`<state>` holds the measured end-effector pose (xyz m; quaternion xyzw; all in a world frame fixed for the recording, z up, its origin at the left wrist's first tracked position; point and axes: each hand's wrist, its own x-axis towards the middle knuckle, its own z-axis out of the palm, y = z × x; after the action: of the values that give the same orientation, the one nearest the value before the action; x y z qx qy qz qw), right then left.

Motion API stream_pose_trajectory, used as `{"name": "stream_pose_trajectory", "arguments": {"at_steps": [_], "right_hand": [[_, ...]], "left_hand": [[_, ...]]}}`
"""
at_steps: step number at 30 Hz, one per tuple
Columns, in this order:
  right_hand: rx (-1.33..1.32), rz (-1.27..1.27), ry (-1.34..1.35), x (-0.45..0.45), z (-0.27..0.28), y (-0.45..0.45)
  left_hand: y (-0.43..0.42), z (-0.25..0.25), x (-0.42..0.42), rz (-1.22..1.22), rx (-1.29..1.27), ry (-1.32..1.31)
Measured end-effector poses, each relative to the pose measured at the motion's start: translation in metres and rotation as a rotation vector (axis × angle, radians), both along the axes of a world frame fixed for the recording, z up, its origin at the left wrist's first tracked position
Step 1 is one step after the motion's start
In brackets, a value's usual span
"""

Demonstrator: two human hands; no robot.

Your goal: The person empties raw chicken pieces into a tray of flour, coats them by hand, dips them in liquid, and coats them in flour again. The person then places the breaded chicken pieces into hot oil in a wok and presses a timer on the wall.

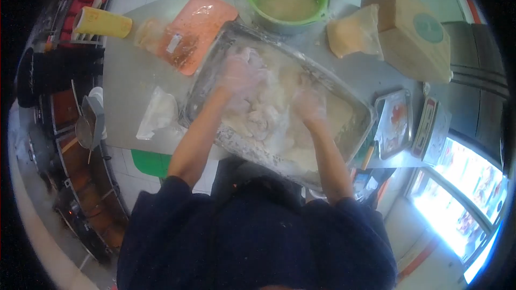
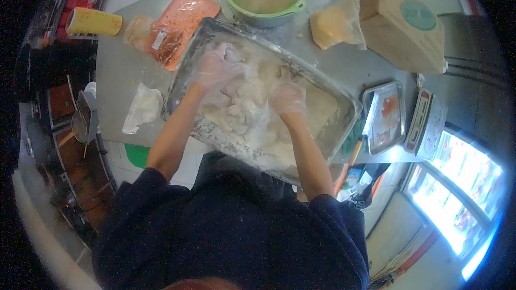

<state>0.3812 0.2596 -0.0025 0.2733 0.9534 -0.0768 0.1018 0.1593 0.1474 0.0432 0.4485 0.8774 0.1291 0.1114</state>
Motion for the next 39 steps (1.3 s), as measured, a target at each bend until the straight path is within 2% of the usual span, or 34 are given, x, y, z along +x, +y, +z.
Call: {"name": "stream_pose_trajectory", "arguments": {"at_steps": [1,3,4,6,8,9,10,11,12,13,14,15,16,17,18,19,20,21,22,24,25,27,28,29,30,31,32,33,35,36,38,39], "right_hand": [[0.004,-0.010,0.010,0.007,-0.012,0.003],[-0.022,-0.151,-0.023,0.011,-0.035,0.006],[-0.128,-0.053,0.120,0.047,-0.065,0.013],[-0.546,-0.216,0.137,0.042,-0.013,0.013],[-0.315,0.115,0.088,0.010,-0.026,0.037],[-0.467,0.034,0.405,0.002,0.024,0.025],[-0.647,-0.060,0.678,0.003,0.063,0.008],[-0.647,-0.039,0.681,-0.004,0.082,-0.004],[-0.851,-0.104,0.711,-0.014,0.097,-0.012],[-0.946,-0.132,0.726,-0.018,0.101,-0.012],[-1.039,-0.163,0.740,-0.022,0.106,-0.011],[-1.036,-0.173,0.600,-0.018,0.103,-0.008],[-1.029,-0.180,0.457,-0.018,0.105,-0.004],[-1.021,-0.169,0.452,-0.017,0.111,-0.002],[-0.970,-0.299,0.461,-0.015,0.125,-0.001],[-0.916,-0.429,0.470,-0.013,0.134,-0.001],[-0.909,-0.424,0.464,-0.010,0.125,-0.003],[-0.596,-0.194,0.445,-0.003,0.111,-0.010],[-0.285,0.024,0.413,0.005,0.100,-0.015],[-0.232,-0.004,0.395,0.001,0.112,-0.008],[-0.188,-0.016,0.371,-0.002,0.126,-0.003],[-0.419,-0.112,0.384,-0.033,0.205,0.001],[-0.315,-0.084,0.510,-0.039,0.188,0.019],[-0.257,0.228,0.606,-0.047,0.175,0.054],[-0.271,0.103,0.570,-0.068,0.189,0.069],[-0.201,-0.002,0.382,-0.098,0.228,0.069],[-0.362,-0.135,0.472,-0.123,0.243,0.076],[-0.404,0.006,0.599,-0.146,0.230,0.100],[-0.149,0.101,0.389,-0.200,0.204,0.148],[-0.114,0.153,0.433,-0.227,0.175,0.173],[-0.087,0.210,0.483,-0.258,0.149,0.193],[-0.077,0.218,0.392,-0.267,0.144,0.192]], "left_hand": [[0.000,-0.011,-0.006,-0.010,0.004,0.010],[-0.005,-0.018,-0.022,-0.044,0.032,-0.469],[-0.006,-0.011,-0.030,-0.030,0.030,-0.635],[-0.019,0.020,-0.034,-0.010,0.196,-0.830],[-0.033,0.057,-0.025,-0.009,0.439,-1.039],[-0.038,0.061,-0.016,-0.020,0.474,-1.124],[-0.041,0.055,-0.003,-0.021,0.405,-1.155],[-0.044,0.040,0.007,-0.028,0.195,-1.112],[-0.042,0.018,0.020,0.027,0.211,-1.130],[-0.039,-0.003,0.032,0.082,0.229,-1.148],[-0.041,-0.023,0.049,0.209,0.460,-1.242],[-0.040,-0.018,0.053,0.201,0.477,-1.239],[-0.040,-0.003,0.059,0.262,0.354,-1.154],[-0.043,0.011,0.064,0.326,0.228,-1.068],[-0.048,0.020,0.068,0.330,0.240,-1.072],[-0.054,0.028,0.072,0.354,0.388,-1.060],[-0.058,0.031,0.073,0.376,0.534,-1.044],[-0.063,0.023,0.068,0.377,0.538,-1.051],[-0.070,0.007,0.063,0.322,0.394,-0.711],[-0.078,0.005,0.053,0.249,0.263,-0.378],[-0.082,0.018,0.051,0.301,0.201,-0.036],[-0.108,-0.029,0.034,0.115,-0.029,-0.183],[-0.117,-0.083,0.026,-0.127,-0.189,-0.671],[-0.107,-0.078,0.024,-0.382,-0.387,-0.551],[-0.101,-0.058,0.022,-0.297,-0.394,-0.561],[-0.095,-0.037,0.021,-0.211,-0.397,-0.571],[-0.101,-0.010,0.025,0.239,-0.238,-0.723],[-0.105,0.001,0.032,0.229,-0.237,-0.748],[-0.113,0.007,0.043,0.374,0.003,-0.538],[-0.117,0.006,0.047,0.425,0.081,-0.466],[-0.122,-0.006,0.049,0.399,0.001,-0.571],[-0.122,-0.004,0.047,0.403,-0.006,-0.568]]}}
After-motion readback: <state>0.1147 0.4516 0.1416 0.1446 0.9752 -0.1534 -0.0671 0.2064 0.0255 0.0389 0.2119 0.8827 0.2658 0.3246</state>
